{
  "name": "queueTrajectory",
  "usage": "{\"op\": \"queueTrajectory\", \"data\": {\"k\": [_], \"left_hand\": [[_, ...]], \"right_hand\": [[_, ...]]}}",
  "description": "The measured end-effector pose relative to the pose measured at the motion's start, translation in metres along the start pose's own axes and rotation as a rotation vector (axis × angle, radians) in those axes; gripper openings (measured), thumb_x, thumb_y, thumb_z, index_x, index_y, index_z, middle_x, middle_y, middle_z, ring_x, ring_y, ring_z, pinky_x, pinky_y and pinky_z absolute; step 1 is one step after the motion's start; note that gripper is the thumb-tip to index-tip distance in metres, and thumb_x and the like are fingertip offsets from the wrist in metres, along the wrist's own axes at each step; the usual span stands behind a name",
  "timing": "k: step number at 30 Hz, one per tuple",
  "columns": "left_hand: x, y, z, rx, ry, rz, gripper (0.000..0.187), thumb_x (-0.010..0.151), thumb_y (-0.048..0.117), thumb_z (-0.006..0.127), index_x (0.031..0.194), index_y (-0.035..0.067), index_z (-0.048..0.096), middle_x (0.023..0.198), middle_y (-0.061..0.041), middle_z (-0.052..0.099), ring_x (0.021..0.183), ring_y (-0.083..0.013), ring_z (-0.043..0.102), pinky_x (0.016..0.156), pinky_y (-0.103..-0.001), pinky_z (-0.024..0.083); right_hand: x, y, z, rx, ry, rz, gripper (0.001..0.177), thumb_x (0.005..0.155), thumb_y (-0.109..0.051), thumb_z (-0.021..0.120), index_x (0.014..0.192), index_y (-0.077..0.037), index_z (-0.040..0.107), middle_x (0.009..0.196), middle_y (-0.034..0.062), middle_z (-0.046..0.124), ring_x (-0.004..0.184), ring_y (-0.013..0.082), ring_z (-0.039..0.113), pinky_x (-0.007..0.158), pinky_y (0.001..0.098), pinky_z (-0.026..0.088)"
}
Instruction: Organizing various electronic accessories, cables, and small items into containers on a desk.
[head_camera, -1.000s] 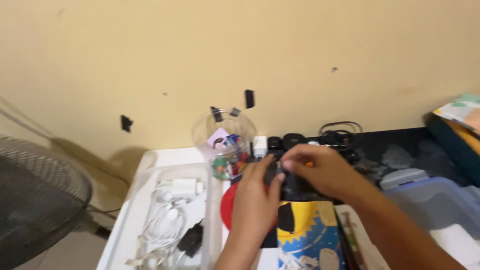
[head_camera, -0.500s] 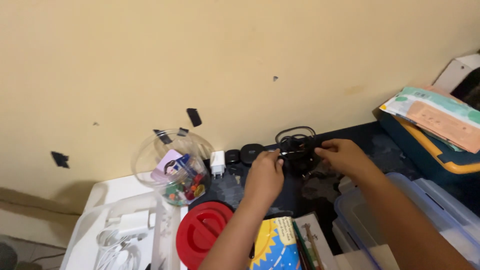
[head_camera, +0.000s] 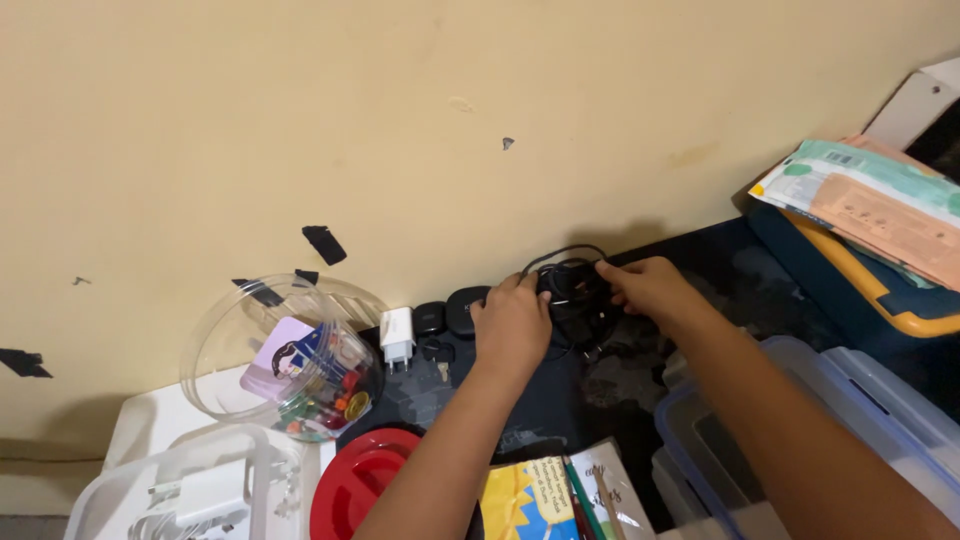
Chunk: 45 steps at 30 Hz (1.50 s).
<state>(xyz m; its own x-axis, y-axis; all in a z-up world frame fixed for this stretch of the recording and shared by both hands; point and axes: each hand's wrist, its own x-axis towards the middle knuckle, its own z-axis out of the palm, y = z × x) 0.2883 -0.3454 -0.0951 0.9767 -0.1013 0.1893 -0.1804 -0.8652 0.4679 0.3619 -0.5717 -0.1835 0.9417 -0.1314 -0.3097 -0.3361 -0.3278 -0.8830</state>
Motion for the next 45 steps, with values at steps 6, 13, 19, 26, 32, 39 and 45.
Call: {"op": "queueTrajectory", "data": {"k": [6,13,19,26,32,39,45], "left_hand": [[0.017,-0.019,0.04,0.089,-0.034,0.007,0.024,0.098,0.017,0.06,0.118,0.008,0.07,0.117,-0.011,0.071,0.112,-0.0327,0.064,0.106,-0.077,0.026],[0.02,-0.01,0.022,-0.044,0.002,0.007,0.024,0.089,0.019,0.07,0.112,0.013,0.075,0.11,-0.011,0.071,0.113,-0.0322,0.061,0.108,-0.076,0.023],[0.018,-0.007,0.01,-0.284,0.046,0.033,0.021,0.087,0.013,0.071,0.108,0.013,0.068,0.107,-0.011,0.068,0.112,-0.032,0.062,0.11,-0.063,0.033],[0.005,0.003,-0.008,-0.512,0.16,0.127,0.028,0.085,-0.006,0.068,0.102,0.006,0.05,0.098,-0.017,0.066,0.097,-0.0419,0.066,0.08,-0.049,0.052],[-0.002,0.011,-0.023,-0.528,0.147,0.11,0.033,0.084,-0.008,0.065,0.109,0.005,0.047,0.099,-0.02,0.068,0.098,-0.0434,0.066,0.08,-0.049,0.052],[-0.005,0.016,-0.034,-0.545,0.231,0.281,0.05,0.08,-0.008,0.068,0.127,0.004,0.057,0.112,-0.02,0.071,0.106,-0.0368,0.07,0.086,-0.043,0.055],[0.006,0.009,-0.018,-0.98,0.087,0.156,0.037,0.088,-0.002,0.069,0.125,0.0,0.066,0.107,-0.011,0.077,0.1,-0.0188,0.074,0.088,-0.03,0.057]], "right_hand": [[0.018,0.003,0.009,0.018,-0.073,0.015,0.046,0.093,-0.039,0.073,0.09,0.007,0.075,0.069,0.0086,0.063,0.057,0.0171,0.055,0.053,0.0321,0.044],[0.003,-0.009,0.02,0.198,-0.126,-0.115,0.023,0.091,-0.02,0.07,0.107,-0.005,0.071,0.079,0.0027,0.067,0.06,0.0145,0.054,0.053,0.0316,0.044],[-0.016,-0.027,0.013,0.058,-0.093,-0.186,0.027,0.091,-0.019,0.07,0.112,-0.002,0.071,0.085,0.0071,0.072,0.065,0.0142,0.058,0.059,0.0326,0.049],[-0.046,-0.055,-0.002,-0.01,-0.084,-0.112,0.033,0.091,-0.026,0.072,0.113,-0.002,0.071,0.091,0.0075,0.073,0.074,0.0177,0.063,0.065,0.0338,0.051],[-0.048,-0.042,-0.008,-0.076,-0.049,-0.29,0.03,0.091,-0.023,0.073,0.111,-0.001,0.071,0.095,0.0093,0.075,0.084,0.0164,0.068,0.073,0.0314,0.054],[-0.083,-0.072,-0.015,0.05,-0.144,-0.419,0.015,0.09,-0.008,0.069,0.103,-0.002,0.065,0.089,0.0082,0.073,0.082,0.015,0.069,0.073,0.0301,0.054],[-0.102,-0.095,-0.023,0.066,-0.102,-0.595,0.009,0.09,-0.002,0.068,0.099,0.0,0.066,0.089,0.0056,0.073,0.083,0.0112,0.068,0.075,0.0261,0.054]]}}
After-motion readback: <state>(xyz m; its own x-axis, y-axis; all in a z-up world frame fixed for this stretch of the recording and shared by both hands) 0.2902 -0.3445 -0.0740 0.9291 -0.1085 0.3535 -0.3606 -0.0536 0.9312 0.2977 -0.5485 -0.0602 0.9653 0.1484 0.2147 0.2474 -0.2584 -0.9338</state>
